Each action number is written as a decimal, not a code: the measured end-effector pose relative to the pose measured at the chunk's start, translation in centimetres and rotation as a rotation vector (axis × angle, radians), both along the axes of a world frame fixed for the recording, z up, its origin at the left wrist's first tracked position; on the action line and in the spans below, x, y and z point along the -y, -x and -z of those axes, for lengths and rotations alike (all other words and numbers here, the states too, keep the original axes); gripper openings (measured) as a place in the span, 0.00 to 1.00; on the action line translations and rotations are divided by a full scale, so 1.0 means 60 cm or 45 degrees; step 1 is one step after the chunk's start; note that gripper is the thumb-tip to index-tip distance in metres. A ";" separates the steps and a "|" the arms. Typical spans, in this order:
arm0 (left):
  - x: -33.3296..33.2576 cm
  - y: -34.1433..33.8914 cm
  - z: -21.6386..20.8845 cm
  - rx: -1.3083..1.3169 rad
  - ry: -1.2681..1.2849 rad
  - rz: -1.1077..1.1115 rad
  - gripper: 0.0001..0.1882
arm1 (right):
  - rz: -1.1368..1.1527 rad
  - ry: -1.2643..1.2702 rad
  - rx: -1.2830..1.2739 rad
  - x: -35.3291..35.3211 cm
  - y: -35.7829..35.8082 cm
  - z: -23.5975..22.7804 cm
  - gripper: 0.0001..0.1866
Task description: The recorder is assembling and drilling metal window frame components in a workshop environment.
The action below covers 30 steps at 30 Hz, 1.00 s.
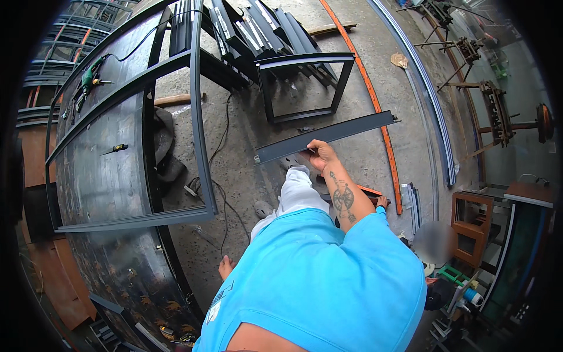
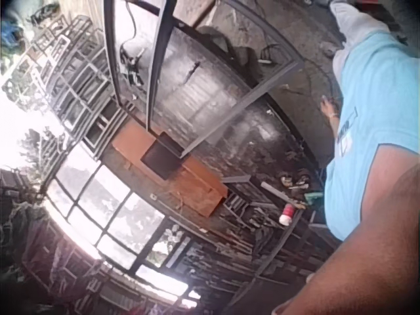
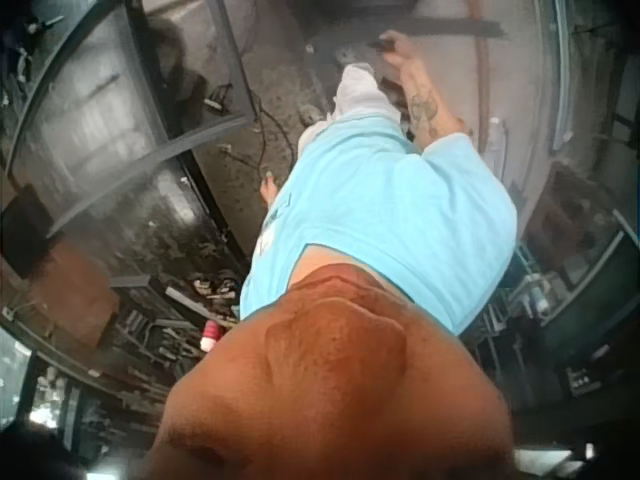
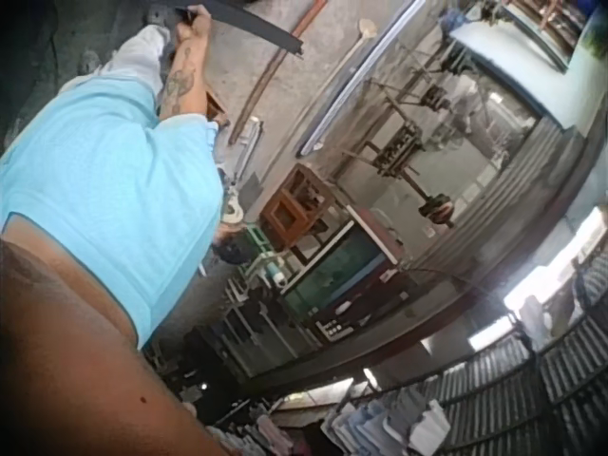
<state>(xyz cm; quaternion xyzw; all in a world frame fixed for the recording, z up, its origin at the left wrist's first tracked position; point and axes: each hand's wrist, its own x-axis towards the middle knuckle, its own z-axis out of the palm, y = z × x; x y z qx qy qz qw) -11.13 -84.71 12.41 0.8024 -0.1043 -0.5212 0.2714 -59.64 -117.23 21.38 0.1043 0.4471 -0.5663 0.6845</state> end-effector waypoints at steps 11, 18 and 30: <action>0.057 0.301 -0.125 0.418 -0.209 0.402 0.29 | 0.057 -0.224 0.109 0.349 0.103 0.310 0.12; 0.102 0.404 -0.204 0.411 -0.439 0.166 0.28 | 0.052 -0.171 0.118 0.480 0.133 0.384 0.15; 0.149 0.512 -0.201 0.297 -0.283 -0.384 0.26 | -1.263 -0.294 -1.174 0.523 0.114 0.331 0.29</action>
